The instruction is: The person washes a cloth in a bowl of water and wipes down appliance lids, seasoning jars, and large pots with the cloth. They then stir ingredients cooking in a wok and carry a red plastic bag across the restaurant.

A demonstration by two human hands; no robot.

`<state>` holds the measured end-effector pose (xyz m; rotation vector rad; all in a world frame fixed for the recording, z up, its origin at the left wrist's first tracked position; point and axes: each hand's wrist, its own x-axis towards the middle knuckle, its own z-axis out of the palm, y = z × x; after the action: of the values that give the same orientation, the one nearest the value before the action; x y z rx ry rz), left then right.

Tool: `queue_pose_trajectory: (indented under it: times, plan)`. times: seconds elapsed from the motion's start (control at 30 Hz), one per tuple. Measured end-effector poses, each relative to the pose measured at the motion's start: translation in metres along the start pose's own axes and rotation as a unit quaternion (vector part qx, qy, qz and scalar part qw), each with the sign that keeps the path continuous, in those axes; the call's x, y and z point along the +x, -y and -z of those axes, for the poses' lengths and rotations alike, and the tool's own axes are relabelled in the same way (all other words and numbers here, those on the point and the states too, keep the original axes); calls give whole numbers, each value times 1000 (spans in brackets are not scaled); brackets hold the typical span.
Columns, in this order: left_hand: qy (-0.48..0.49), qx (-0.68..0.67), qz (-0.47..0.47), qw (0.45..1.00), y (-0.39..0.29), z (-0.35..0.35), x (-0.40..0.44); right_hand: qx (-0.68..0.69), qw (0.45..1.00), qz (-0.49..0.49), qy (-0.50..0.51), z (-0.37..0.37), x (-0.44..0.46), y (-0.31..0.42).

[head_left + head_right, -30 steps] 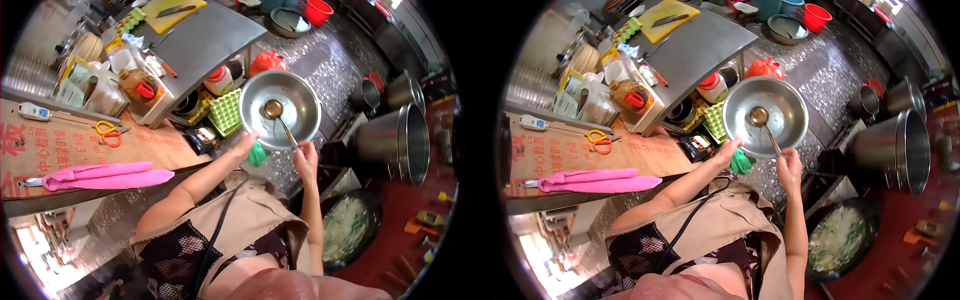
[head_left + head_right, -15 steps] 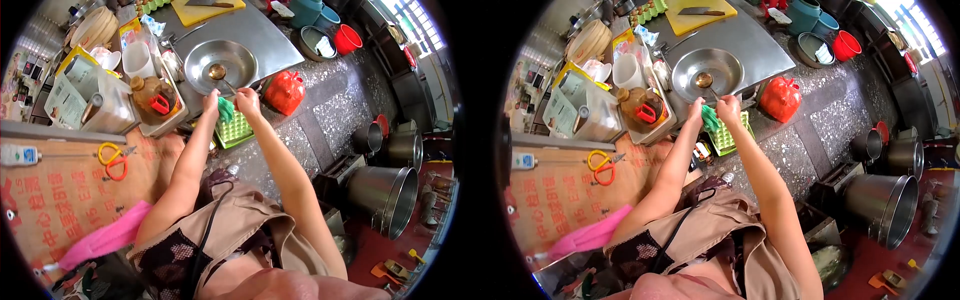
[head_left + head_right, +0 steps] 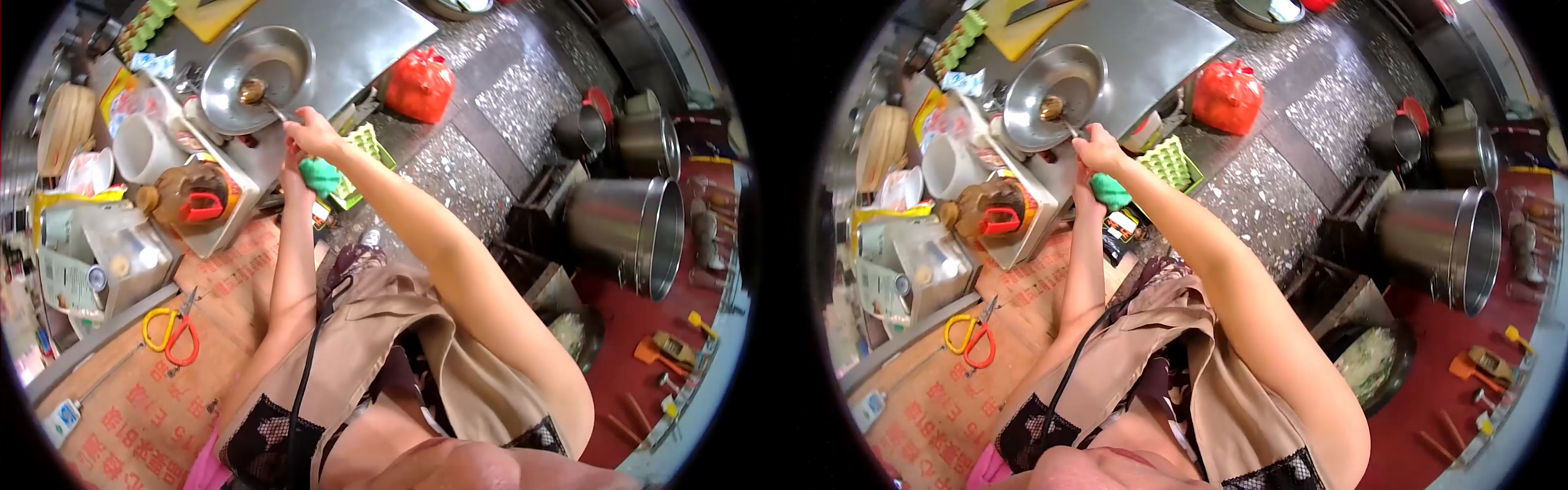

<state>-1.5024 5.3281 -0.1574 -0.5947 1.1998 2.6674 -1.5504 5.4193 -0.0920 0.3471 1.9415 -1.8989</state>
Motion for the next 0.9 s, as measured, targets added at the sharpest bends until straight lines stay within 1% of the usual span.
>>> queue_pose_trajectory:
  times: [0.03, 0.07, 0.1, 0.13, 0.17, 0.2, 0.23, 0.27, 0.3, 0.37, 0.43, 0.47, 0.5, 0.53, 0.57, 0.63, 0.67, 0.7, 0.77, 0.83, 0.9]
  plan:
    - [15, 26, 35, 999, 7, 4, -22, -32, 999, 18, -8, 11, -24, 2]
    - [8, 65, 54, 996, 24, 15, -39, -90, 990, 96, -44, 26, -37, -18]
    - [0, 102, 70, 992, 41, 24, -52, -42, 992, 105, -58, 41, -57, -33]
    - [-1, 144, 64, 987, 55, 14, -66, -50, 990, 103, -79, 60, -77, -50]
    - [27, 250, 69, 965, 68, 21, -75, -75, 992, 35, -95, 80, -94, -74]
    - [68, 275, 77, 956, 77, 17, -87, -77, 992, 12, -102, 99, -102, -117]
    - [106, 299, 86, 945, 88, 11, -101, -93, 993, -1, -69, 120, -121, -150]
    - [169, 296, 86, 936, 96, 5, -111, -114, 993, -1, -36, 135, -148, -167]
    - [227, 290, 86, 926, 104, -2, -122, -55, 998, -19, 7, 143, -172, -182]
    - [319, 304, 81, 894, 93, -37, -156, -13, 999, 13, 38, 150, -215, -186]
    - [343, 305, 105, 882, 97, -48, -183, -103, 993, 5, 50, 159, -240, -186]
    - [323, 374, 64, 867, 99, -50, -196, -119, 993, 10, 20, 164, -249, -190]
    - [305, 440, 23, 844, 95, -56, -211, -38, 999, 18, -3, 165, -256, -195]
    - [301, 559, -66, 770, 89, -59, -222, -61, 997, 45, -25, 167, -266, -187]
    - [280, 613, -100, 732, 90, -57, -232, -84, 993, 72, -51, 169, -275, -177]
    - [244, 660, -102, 704, 92, -44, -245, -139, 988, 58, -23, 172, -287, -162]
    - [199, 650, -69, 730, 93, -39, -250, -147, 984, 96, -31, 168, -293, -154]
    - [174, 640, -87, 743, 91, -34, -253, -154, 978, 134, -38, 164, -298, -150]
    - [130, 603, 21, 787, 80, -23, -261, -164, 975, 149, -29, 159, -302, -149]
    - [135, 588, 19, 797, 73, -2, -264, -166, 974, 156, -17, 151, -304, -139]
    - [134, 609, -42, 781, 69, 15, -268, -172, 972, 156, -25, 141, -306, -128]
